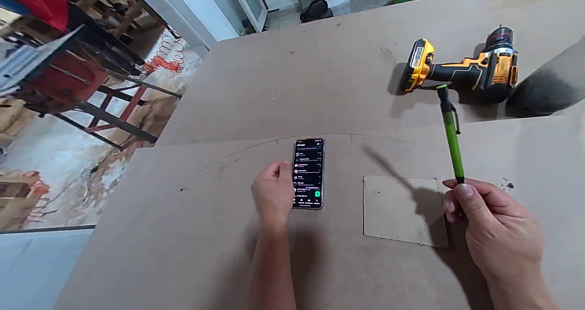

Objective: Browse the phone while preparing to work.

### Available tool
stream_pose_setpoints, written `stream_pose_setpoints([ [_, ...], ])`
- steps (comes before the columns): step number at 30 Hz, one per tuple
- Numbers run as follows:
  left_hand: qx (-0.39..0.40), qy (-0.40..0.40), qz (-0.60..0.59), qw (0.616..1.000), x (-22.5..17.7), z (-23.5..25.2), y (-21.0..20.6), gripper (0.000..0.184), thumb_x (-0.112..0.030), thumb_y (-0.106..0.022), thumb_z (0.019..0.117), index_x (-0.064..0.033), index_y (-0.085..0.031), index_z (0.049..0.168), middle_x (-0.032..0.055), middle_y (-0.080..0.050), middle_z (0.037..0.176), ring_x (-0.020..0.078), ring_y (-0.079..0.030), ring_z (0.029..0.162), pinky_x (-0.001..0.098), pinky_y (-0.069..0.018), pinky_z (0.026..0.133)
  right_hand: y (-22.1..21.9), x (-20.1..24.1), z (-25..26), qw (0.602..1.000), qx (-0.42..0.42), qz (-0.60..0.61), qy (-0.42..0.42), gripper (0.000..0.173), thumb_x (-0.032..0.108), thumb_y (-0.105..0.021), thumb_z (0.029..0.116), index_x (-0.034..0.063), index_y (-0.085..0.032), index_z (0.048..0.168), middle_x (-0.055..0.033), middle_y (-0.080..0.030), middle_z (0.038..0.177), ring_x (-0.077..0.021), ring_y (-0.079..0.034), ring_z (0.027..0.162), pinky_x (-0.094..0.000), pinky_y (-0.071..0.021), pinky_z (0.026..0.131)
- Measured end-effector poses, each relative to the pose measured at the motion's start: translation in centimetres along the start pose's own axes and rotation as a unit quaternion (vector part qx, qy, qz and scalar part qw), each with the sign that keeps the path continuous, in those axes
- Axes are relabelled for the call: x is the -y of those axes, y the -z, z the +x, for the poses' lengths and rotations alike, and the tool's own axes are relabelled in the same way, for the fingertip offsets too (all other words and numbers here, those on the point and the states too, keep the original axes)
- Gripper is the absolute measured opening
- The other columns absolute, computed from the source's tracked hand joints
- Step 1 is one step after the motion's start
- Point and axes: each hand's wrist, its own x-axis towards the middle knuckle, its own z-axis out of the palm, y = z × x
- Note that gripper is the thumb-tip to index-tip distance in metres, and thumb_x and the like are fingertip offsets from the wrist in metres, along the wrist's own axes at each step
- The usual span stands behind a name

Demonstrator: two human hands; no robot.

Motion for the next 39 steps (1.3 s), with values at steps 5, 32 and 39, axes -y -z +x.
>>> stream_pose_setpoints([
  [5,-0.004,-0.081,-0.108,0.991,1.7,0.5,-0.6,0.02,-0.026,-0.06,0.1048,-0.0164,-0.078,0.106,-0.0023,-0.075,0.09,0.0094,-0.071,0.076,0.0333,-0.0612,0.07,0.1,-0.1,0.0,1.0,-0.001,-0.002,0.0,0.023,0.029,-0.059,0.1041,0.0113,-0.073,0.109,0.0012,-0.066,0.074,-0.0095,-0.061,0.059,-0.0215,-0.0544,0.053],
  [32,-0.007,-0.232,-0.046,0.972,7.0,-5.0,3.1,0.057,-0.052,-0.07,0.0906,-0.011,-0.069,0.13,0.0036,-0.066,0.125,0.0141,-0.065,0.113,0.0334,-0.0576,0.096,-0.2,-0.4,0.0,0.994,0.032,-0.081,0.064,0.025,0.037,-0.063,0.1017,0.0158,-0.076,0.103,0.0032,-0.073,0.101,-0.0107,-0.069,0.089,-0.0256,-0.0598,0.077],
  [39,0.087,-0.283,-0.023,0.955,4.6,0.4,1.2,0.039,-0.053,-0.051,0.1028,-0.0284,-0.078,0.119,0.0003,-0.053,0.149,0.0225,-0.048,0.136,0.0495,-0.044,0.109,-0.8,-0.2,0.1,0.994,0.01,-0.093,0.047,0.028,0.037,-0.06,0.1035,0.0136,-0.075,0.104,0.0026,-0.072,0.097,-0.009,-0.068,0.084,-0.0226,-0.0576,0.073],
])
